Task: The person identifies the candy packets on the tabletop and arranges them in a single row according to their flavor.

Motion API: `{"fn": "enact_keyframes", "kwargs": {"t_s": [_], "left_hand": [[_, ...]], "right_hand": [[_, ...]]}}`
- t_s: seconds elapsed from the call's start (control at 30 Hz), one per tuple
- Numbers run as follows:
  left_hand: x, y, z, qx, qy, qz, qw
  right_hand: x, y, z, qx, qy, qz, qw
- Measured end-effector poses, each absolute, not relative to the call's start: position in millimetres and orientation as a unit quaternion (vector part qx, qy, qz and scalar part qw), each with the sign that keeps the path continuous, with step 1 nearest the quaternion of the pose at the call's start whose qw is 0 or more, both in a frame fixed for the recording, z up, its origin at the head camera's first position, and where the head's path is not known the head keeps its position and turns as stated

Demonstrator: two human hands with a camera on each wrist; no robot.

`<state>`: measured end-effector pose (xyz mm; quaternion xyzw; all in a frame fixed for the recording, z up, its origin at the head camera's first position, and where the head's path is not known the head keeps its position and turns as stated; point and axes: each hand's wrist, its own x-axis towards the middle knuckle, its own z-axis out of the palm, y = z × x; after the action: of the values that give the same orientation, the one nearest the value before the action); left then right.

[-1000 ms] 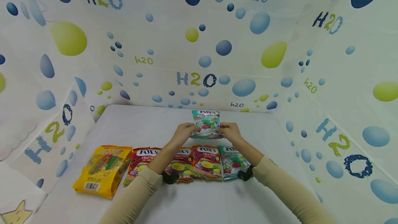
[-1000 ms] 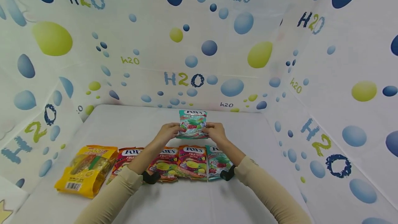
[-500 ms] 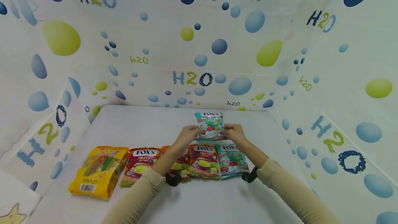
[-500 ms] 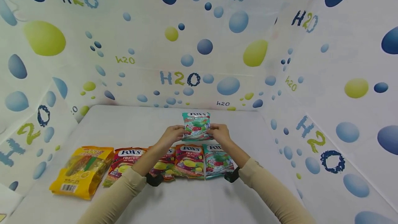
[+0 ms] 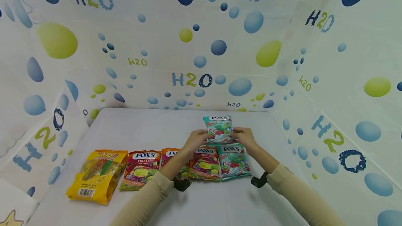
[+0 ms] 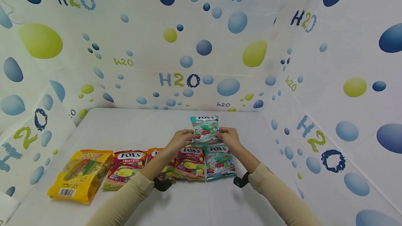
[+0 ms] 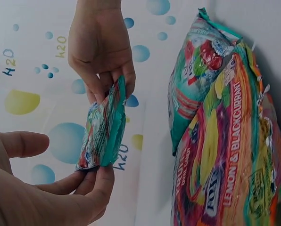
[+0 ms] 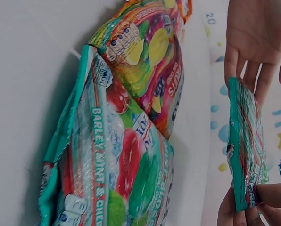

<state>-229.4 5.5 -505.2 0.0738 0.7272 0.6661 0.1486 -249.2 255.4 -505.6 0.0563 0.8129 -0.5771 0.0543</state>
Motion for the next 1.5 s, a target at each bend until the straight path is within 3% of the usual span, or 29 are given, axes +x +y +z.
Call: {"fn": "enact_keyframes", "kwargs": {"t_s": [1.5], "left_hand": [[-207, 85, -523, 0.104, 0.714, 0.668, 0.181]], "right_hand": [[-206, 339, -526, 0.095, 0.819, -0.564, 0.055]]}}
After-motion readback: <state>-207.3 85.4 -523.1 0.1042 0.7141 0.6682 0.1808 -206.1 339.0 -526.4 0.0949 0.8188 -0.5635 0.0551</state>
